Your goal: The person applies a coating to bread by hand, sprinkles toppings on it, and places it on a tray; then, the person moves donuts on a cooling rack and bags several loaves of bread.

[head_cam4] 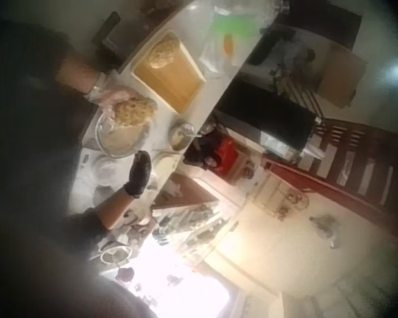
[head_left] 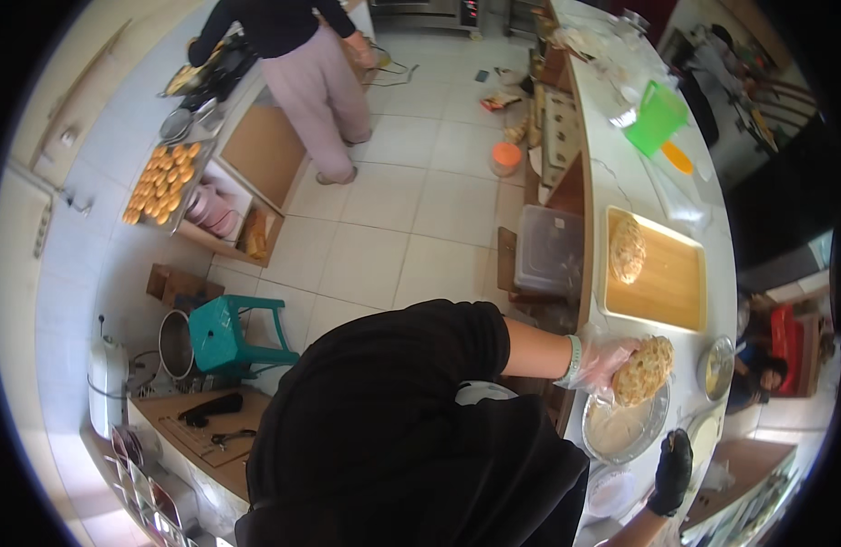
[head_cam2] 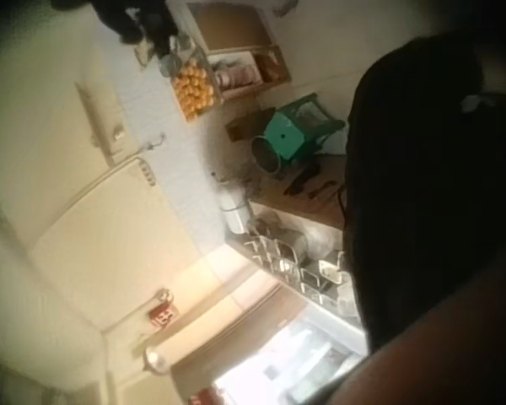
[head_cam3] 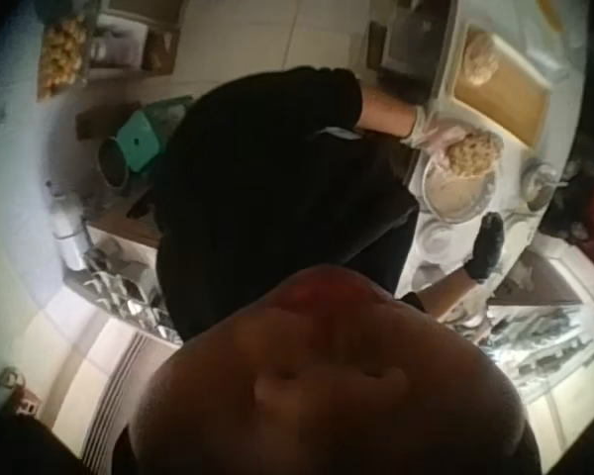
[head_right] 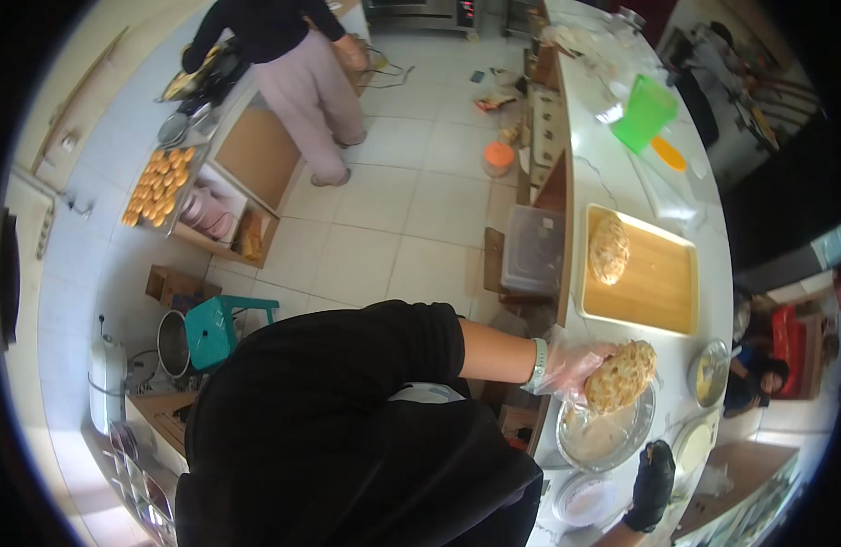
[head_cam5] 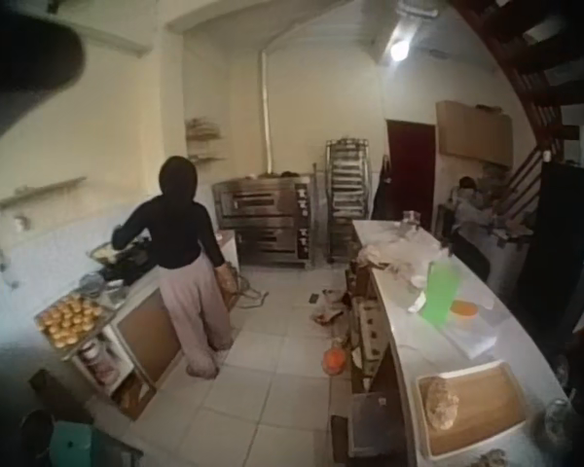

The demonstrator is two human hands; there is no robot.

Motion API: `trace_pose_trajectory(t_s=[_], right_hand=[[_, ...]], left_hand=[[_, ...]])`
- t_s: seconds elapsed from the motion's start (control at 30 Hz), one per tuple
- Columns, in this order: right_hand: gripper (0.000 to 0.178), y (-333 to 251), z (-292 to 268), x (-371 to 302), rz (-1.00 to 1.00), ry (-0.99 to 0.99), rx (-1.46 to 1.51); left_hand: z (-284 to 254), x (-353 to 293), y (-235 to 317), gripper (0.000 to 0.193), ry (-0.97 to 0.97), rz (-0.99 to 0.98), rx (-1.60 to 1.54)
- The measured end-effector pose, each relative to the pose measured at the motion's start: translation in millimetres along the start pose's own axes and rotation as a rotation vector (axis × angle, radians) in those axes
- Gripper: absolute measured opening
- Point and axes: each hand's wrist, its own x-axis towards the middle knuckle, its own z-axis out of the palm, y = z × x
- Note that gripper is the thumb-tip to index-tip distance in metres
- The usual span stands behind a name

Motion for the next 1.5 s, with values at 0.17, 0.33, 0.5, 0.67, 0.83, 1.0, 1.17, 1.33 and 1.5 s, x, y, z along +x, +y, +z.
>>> trace_pose_trajectory(t_s=[0.17,0.33,0.5,0.67,0.83,1.0,1.17,1.33,1.5], right_hand=[[0.027,22,-2,14,0.127,-0.061,0.090],[0.030,22,11,23,-0.048,-0.010,0.634],[0.024,12,5,29,0.161,-0.104,1.051],[0.023,26,15,22,0.044,-0.073,0.794],[0.025,2,21,17,0.000,0.025,0.733],[0.023,-43,12,17,-0.034,0.131,-0.315],[0.026,-25,23,31,-0.216,0.273,-0.004],[0.027,-43,8,50,-0.220,0.107,0.313],[0.030,-73,-9,64,-0.079,-0.088,0.332]], left_hand=[[4,-4,-1,0.040,-0.018,0.049,0.148],[13,-4,-2,0.040,0.009,0.096,0.170],[13,-6,0,0.040,-0.005,0.096,0.189],[4,-1,-4,0.039,-0.013,0.065,0.128],[4,-5,-6,0.039,-0.023,0.055,0.127],[-1,7,-15,0.040,-0.038,-0.008,0.000],[-15,10,-5,0.043,-0.045,-0.028,0.002],[-18,25,0,0.042,0.029,-0.101,0.073],[-8,32,-9,0.043,0.092,-0.146,0.132]])
